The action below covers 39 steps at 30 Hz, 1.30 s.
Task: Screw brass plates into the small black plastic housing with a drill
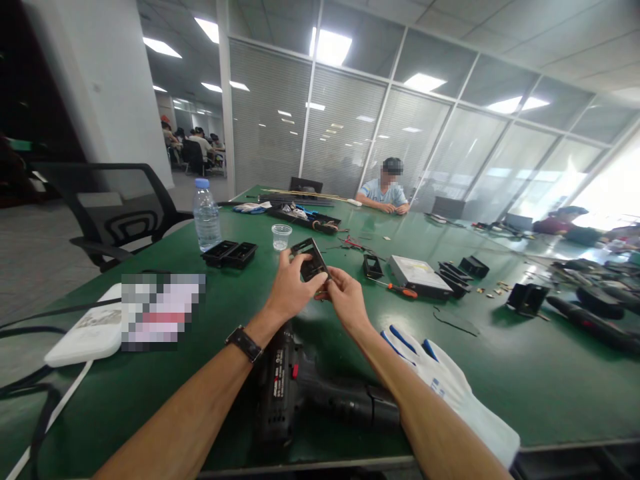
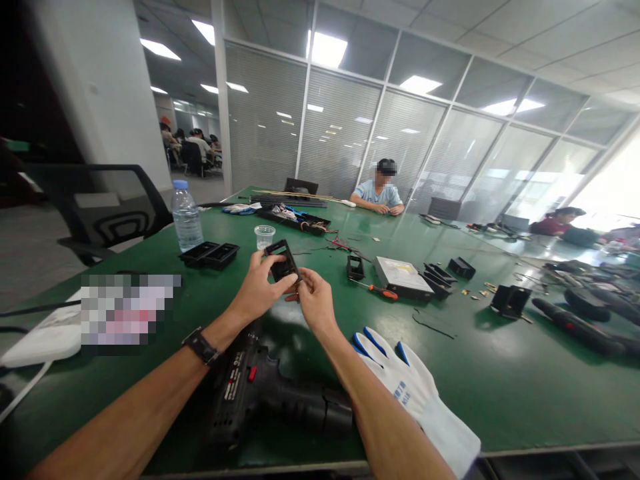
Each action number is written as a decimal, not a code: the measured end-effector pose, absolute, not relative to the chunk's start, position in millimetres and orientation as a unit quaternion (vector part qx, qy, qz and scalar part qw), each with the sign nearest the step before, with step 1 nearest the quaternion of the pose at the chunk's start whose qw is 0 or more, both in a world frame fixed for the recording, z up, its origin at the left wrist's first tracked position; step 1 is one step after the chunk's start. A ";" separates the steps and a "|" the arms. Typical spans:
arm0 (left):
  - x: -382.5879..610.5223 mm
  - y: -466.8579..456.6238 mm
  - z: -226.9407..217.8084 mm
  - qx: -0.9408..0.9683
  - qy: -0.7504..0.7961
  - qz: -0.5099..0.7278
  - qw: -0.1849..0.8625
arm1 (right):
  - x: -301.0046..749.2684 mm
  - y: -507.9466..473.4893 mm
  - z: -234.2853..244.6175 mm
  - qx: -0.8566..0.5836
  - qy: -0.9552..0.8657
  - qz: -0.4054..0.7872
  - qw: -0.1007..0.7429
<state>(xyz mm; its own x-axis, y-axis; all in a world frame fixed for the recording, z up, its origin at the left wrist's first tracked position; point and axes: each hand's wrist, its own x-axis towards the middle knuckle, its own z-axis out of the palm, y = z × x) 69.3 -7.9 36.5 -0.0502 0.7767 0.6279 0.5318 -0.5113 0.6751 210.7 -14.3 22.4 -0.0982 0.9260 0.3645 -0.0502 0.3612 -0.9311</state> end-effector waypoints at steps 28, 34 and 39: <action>22.3 7.7 29.8 0.645 0.607 0.453 0.100 | 259.2 15.1 52.9 -0.638 -0.698 0.052 0.321; -21.2 14.4 21.2 0.631 0.667 0.379 -0.117 | 274.6 51.4 38.8 -0.705 -0.664 -0.020 0.248; -31.0 14.3 11.4 0.630 0.688 0.331 -0.139 | 277.1 64.4 30.8 -0.748 -0.636 -0.062 0.176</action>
<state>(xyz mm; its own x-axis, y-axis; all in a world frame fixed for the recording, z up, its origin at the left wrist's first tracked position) -31.0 14.3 11.4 -0.1669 0.7756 0.6087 0.9598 -0.0136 0.2805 277.1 64.4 30.8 0.1822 0.9308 0.3169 0.9744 -0.1276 -0.1852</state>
